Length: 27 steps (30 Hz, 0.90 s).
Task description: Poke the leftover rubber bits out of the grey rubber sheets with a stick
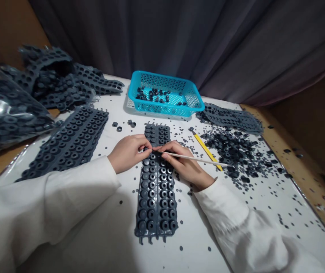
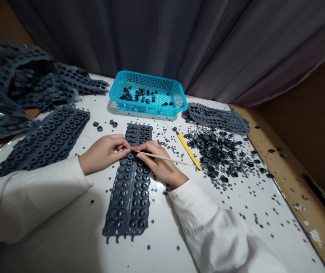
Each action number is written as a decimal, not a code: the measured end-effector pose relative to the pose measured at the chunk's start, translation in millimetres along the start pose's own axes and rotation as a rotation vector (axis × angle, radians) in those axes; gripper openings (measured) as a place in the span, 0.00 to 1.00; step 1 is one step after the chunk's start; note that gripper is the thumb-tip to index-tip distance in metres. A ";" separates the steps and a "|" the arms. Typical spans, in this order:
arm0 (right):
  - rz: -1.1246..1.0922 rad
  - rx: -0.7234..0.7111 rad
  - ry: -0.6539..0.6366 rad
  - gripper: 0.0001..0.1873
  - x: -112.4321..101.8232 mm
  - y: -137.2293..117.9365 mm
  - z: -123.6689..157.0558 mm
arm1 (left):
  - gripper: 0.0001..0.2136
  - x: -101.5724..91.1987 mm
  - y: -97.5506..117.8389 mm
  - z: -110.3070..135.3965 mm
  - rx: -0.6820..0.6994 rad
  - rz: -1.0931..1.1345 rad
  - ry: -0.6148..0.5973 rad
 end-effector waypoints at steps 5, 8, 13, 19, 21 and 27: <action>0.033 -0.012 0.012 0.10 -0.2 -1.6 1.0 | 0.05 -0.3 0.5 -0.4 0.000 -0.006 0.002; 0.035 -0.023 0.010 0.10 0.8 -1.9 1.7 | 0.05 -0.6 0.3 -0.9 -0.007 -0.008 0.002; 0.042 -0.040 -0.001 0.09 2.3 -3.6 2.0 | 0.05 -0.1 0.5 -0.8 -0.007 -0.013 -0.007; 0.057 -0.035 0.001 0.09 2.2 -3.3 2.4 | 0.06 0.3 0.1 -0.2 -0.003 -0.003 -0.004; 0.076 -0.054 0.004 0.08 2.4 -4.9 2.6 | 0.06 0.7 -0.2 -0.5 -0.006 -0.003 -0.006; 0.151 -0.116 0.017 0.09 3.0 -11.3 2.9 | 0.06 -0.1 -0.2 -0.6 -0.009 0.006 -0.003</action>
Point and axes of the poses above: each hand's wrist, its own z-axis away from the middle knuckle, its own x-axis out of the palm, y = z × x, the point moved 10 cm from there along -z, towards the middle knuckle, and after that the axes turned 9 degrees about -y, right-handed, at the moved point
